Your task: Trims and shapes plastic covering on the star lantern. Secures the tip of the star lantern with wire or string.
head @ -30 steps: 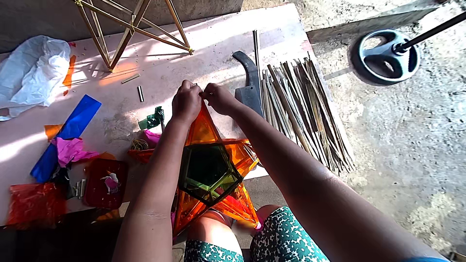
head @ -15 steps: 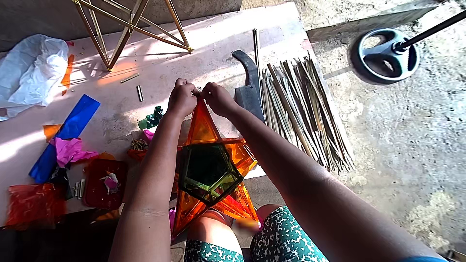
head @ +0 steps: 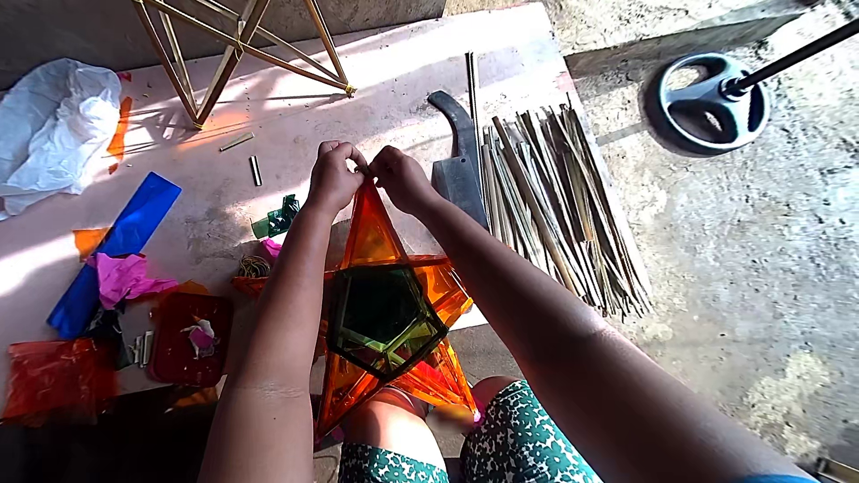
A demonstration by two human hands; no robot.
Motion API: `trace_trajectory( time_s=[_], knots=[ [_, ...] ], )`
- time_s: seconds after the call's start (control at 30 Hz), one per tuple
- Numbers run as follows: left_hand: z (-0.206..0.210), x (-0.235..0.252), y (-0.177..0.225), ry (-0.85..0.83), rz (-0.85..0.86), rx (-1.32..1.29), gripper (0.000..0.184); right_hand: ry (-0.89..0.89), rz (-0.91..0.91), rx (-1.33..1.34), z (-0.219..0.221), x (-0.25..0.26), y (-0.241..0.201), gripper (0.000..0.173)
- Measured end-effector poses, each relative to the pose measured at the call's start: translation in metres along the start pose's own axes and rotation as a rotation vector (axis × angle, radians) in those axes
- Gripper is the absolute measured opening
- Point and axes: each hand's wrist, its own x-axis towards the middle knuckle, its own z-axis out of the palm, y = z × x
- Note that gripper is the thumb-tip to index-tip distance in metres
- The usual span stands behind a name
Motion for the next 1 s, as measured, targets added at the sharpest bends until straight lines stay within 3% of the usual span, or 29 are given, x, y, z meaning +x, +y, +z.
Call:
trace_trajectory(
  time_s=[0.13,0.27,0.33,0.5,1.0],
  knots=[
    [0.003,-0.005,-0.005,0.102,0.071,-0.118,0.028,-0.011,0.024,0.035,0.0,0.0,0.001,0.023],
    [0.01,-0.008,-0.012,0.14,0.172,-0.218,0.014,-0.027,0.033,0.049,-0.001,-0.001,-0.001,0.022],
    [0.013,-0.007,-0.018,0.148,0.18,-0.307,0.015,-0.031,0.025,0.052,-0.002,-0.001,0.0,0.023],
    [0.019,-0.009,-0.026,0.153,0.109,-0.554,0.009,-0.051,0.021,0.02,-0.004,0.001,0.002,0.023],
    [0.015,-0.014,-0.038,0.205,-0.205,-0.73,0.01,-0.068,-0.048,-0.146,-0.022,0.002,0.016,0.019]
  ],
)
